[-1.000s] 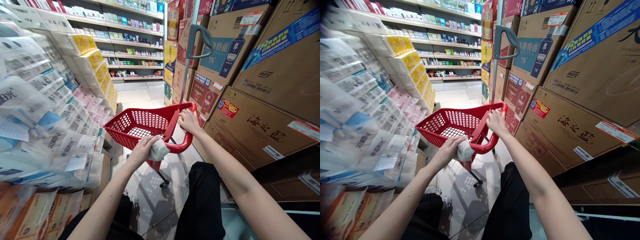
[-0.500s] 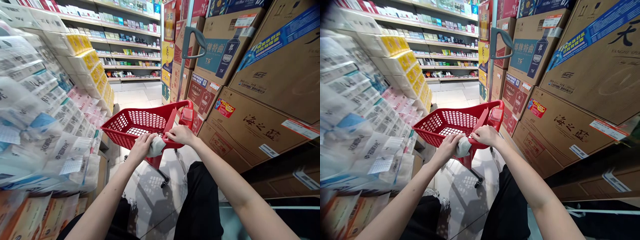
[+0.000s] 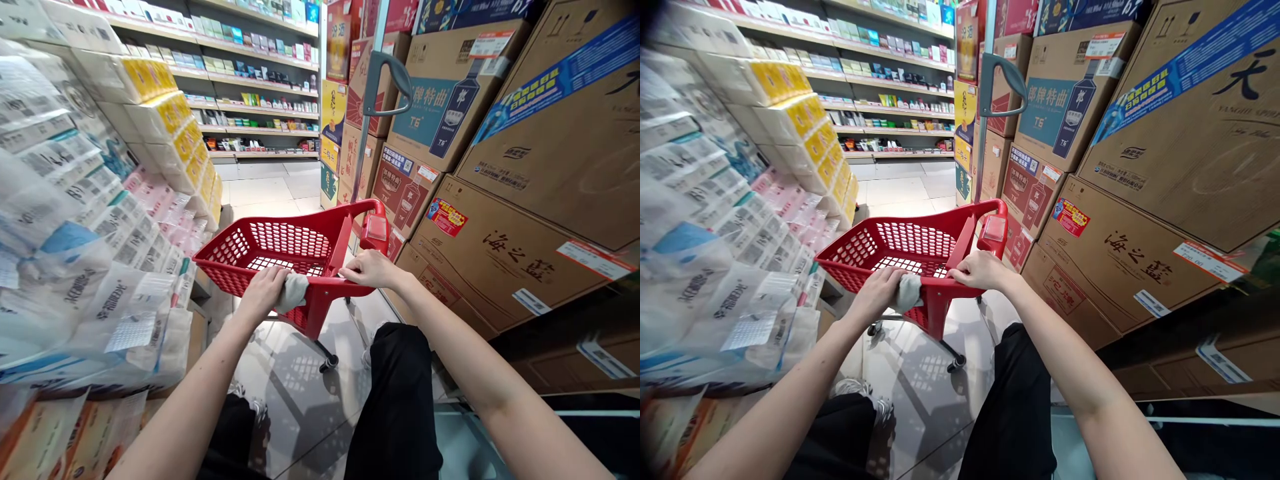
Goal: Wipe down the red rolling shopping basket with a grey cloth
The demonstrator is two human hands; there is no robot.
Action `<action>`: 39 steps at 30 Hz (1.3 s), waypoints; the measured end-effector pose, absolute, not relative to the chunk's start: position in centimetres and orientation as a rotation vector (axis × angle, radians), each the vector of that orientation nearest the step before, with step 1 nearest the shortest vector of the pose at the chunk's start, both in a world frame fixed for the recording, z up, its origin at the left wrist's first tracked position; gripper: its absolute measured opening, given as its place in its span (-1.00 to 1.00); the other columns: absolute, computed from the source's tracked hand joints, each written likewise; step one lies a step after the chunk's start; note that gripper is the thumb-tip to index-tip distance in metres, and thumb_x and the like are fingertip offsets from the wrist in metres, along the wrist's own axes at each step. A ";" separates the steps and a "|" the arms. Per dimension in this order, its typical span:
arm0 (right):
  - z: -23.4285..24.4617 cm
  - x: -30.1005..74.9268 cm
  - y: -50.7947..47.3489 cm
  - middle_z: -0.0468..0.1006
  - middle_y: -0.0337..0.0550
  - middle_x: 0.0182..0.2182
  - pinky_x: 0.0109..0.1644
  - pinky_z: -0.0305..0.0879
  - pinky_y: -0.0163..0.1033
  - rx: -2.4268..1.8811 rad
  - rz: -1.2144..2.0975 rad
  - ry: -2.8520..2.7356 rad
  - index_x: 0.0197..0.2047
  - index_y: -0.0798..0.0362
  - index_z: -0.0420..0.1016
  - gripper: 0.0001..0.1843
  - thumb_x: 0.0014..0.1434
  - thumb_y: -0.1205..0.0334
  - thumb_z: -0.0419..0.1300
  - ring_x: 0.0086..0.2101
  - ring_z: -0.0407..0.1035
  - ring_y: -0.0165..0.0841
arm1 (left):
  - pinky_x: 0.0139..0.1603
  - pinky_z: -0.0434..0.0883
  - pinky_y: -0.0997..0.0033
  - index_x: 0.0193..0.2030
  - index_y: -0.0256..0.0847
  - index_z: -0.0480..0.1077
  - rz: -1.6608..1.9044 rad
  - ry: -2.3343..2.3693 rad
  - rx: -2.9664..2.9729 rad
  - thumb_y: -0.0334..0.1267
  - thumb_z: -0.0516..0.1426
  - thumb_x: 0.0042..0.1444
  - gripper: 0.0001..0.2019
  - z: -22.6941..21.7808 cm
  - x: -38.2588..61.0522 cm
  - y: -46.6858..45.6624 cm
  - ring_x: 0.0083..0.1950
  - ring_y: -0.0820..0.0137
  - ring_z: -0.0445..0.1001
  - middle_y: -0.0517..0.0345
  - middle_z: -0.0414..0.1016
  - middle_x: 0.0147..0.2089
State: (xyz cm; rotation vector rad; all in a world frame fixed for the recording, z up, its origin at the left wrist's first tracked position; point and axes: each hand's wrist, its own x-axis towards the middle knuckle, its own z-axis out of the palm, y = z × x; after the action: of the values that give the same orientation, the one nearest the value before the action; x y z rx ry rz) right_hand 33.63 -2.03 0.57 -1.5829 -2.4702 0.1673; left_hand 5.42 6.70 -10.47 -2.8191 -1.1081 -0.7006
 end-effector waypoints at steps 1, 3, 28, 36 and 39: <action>0.7 33.6 -2.1 0.34 -0.29 -0.65 -0.46 -0.15 -0.34 -1.586 0.170 -2.475 -0.59 0.12 0.45 -0.44 0.29 0.03 -0.12 -0.60 0.05 -0.55 | 0.09 0.27 0.08 0.01 -0.18 0.32 -0.692 -1.124 -2.816 -0.32 -0.06 0.19 -0.72 -10.6 5.1 7.0 0.03 0.15 0.32 -0.08 0.37 -0.01; 0.9 33.6 -2.2 0.34 -0.29 -0.65 -0.46 -0.16 -0.35 -1.606 0.169 -2.478 -0.59 0.12 0.45 -0.44 0.28 0.02 -0.11 -0.60 0.05 -0.54 | 0.08 0.28 0.07 -0.01 -0.18 0.33 -0.694 -1.142 -2.822 -0.31 -0.06 0.19 -0.72 -10.7 5.0 7.1 0.02 0.15 0.32 -0.08 0.38 -0.03; 1.3 32.2 -2.7 0.58 -0.16 -0.47 -0.44 -0.10 -0.31 -1.774 0.076 -2.612 -0.45 0.04 0.56 -0.42 0.24 -0.15 -0.11 -0.45 0.36 -0.41 | 0.31 0.12 -0.03 0.10 -0.20 0.30 -1.278 -1.541 -2.610 -0.31 -0.14 0.22 -0.63 -12.2 6.8 5.6 0.30 0.17 0.11 -0.09 0.25 0.21; 1.0 31.6 -2.2 0.59 -0.12 -0.46 -0.40 -0.04 -0.31 -1.823 0.006 -2.585 -0.44 0.04 0.58 -0.34 0.24 -0.22 -0.16 -0.40 0.42 -0.35 | 0.35 0.09 0.05 0.28 -0.17 0.13 -1.894 -1.767 -2.269 -0.20 -0.14 0.29 -0.57 -11.6 14.6 -2.7 0.33 0.21 0.10 -0.12 0.07 0.29; 0.9 31.1 -2.3 0.60 -0.10 -0.42 -0.39 0.00 -0.31 -1.842 -0.005 -2.550 -0.42 0.05 0.58 -0.35 0.25 -0.20 -0.16 -0.38 0.44 -0.34 | 0.37 0.00 -0.03 0.38 -0.24 -0.15 -1.848 -1.837 -2.330 -0.20 -0.14 0.29 -0.46 -13.3 16.5 -4.7 0.43 0.13 -0.17 -0.23 -0.24 0.40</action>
State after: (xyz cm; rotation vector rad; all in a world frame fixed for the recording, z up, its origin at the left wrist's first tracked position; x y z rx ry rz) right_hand 31.06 -2.32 0.89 -1.8416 -2.5504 -0.0048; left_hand 16.54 -4.72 -13.30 -2.3298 -1.8373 -1.8481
